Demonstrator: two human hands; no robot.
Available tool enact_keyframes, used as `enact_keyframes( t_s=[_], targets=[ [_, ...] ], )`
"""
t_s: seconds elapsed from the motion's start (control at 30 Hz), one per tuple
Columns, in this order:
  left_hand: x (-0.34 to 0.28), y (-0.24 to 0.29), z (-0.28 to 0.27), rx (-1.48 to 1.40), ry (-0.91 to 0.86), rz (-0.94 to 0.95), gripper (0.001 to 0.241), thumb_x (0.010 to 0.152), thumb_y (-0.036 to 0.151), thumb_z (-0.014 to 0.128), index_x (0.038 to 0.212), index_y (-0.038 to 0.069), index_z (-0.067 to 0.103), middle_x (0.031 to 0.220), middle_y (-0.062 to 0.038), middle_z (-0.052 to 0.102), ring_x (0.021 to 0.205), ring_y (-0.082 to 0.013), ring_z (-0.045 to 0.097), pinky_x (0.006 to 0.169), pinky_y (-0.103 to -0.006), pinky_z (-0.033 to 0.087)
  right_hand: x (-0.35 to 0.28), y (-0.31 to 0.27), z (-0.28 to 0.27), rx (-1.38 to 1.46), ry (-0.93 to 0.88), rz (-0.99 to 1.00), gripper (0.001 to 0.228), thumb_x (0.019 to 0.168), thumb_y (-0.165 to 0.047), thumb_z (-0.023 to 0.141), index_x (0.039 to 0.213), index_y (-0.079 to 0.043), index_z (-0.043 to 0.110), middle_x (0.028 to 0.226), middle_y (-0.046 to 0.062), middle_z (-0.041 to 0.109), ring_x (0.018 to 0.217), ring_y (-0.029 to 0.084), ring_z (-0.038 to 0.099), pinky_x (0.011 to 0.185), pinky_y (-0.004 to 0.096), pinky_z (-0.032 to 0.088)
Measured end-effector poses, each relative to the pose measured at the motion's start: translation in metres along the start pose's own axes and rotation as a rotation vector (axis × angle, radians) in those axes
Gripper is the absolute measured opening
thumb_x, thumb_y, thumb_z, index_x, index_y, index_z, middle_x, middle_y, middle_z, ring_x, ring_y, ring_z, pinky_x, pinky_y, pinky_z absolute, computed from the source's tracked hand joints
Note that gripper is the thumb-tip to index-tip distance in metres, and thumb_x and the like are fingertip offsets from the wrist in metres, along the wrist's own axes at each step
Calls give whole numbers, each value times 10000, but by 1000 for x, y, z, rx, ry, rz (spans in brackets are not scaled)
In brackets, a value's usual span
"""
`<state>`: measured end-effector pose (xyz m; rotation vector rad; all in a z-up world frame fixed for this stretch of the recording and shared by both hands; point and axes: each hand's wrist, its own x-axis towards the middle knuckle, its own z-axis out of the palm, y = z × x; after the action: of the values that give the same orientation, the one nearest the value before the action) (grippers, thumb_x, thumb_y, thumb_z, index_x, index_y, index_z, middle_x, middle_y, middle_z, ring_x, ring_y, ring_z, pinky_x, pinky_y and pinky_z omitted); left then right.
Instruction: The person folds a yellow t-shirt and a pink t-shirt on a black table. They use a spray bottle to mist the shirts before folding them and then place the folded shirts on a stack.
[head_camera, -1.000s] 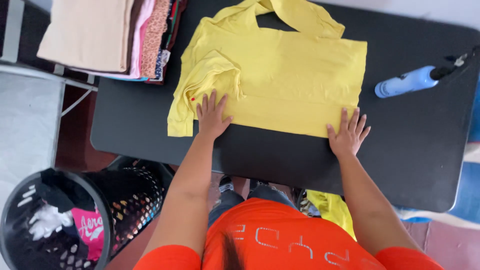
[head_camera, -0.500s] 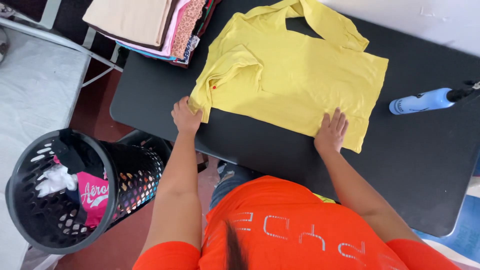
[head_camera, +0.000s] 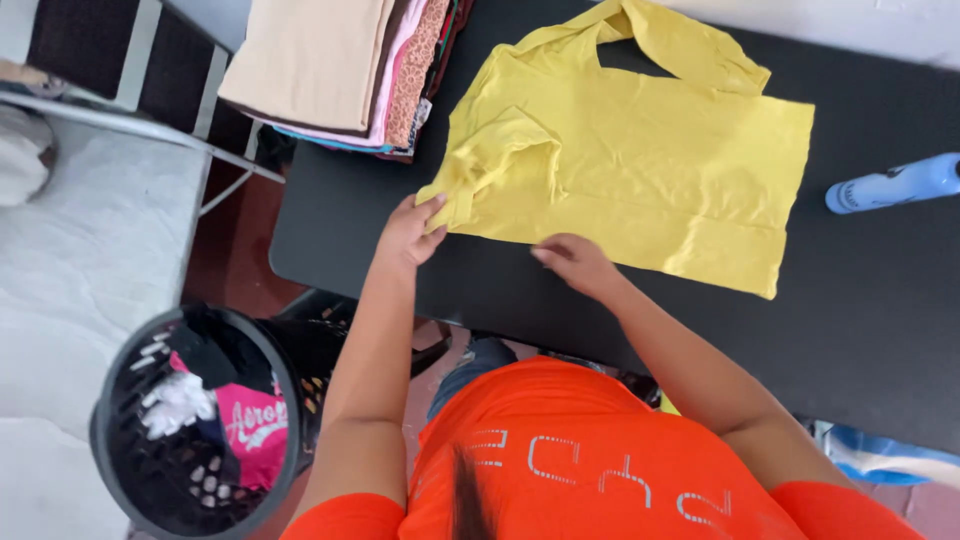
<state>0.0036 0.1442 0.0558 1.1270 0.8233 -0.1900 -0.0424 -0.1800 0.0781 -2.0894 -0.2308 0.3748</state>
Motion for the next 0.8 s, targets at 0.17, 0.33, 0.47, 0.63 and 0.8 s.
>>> enact_keyframes(
  t_s=[0.17, 0.33, 0.47, 0.63, 0.8],
  targets=[
    [-66, 44, 63, -248, -196, -21, 541, 871, 72, 810, 1326, 153, 529, 1129, -85, 617, 1030, -260, 651, 785, -312, 562, 38, -91, 46, 849, -137, -29, 930, 869, -606, 695, 1578, -112, 352, 1398, 227, 563, 1179, 322, 644, 946, 457, 572],
    [-69, 52, 95, -238, -287, 139, 738, 774, -100, 844, 1366, 98, 450, 1059, -184, 693, 866, -354, 760, 712, -459, 658, 84, -116, 30, 822, 289, 165, 428, 943, -114, 712, 1352, -62, 598, 1082, 175, 736, 924, 283, 765, 786, 420, 660],
    [-37, 65, 87, -119, -338, 160, 662, 831, 12, 819, 1383, 92, 463, 911, -114, 707, 753, -240, 762, 708, -327, 670, 98, -126, -28, 698, 477, 128, 753, 970, -177, 777, 1523, 85, 338, 1379, 324, 589, 1211, 363, 673, 990, 457, 601],
    [2, 74, 92, 986, -246, 1122, 935, 657, 136, 821, 1481, 34, 391, 1428, -193, 525, 1299, -376, 524, 1101, -446, 393, 88, -210, -103, 813, 389, 222, 513, 874, 35, 650, 1355, -77, 512, 975, 104, 691, 667, 130, 665, 431, 171, 453],
    [47, 31, 132, 1134, -264, 1068, 1126, 597, 286, 965, 1513, 65, 347, 1404, -165, 548, 1290, -347, 553, 1113, -443, 397, 84, -228, -130, 892, 288, -57, 265, 956, 28, 659, 1187, -27, 542, 997, 102, 657, 715, 146, 659, 523, 232, 548]
  ],
)
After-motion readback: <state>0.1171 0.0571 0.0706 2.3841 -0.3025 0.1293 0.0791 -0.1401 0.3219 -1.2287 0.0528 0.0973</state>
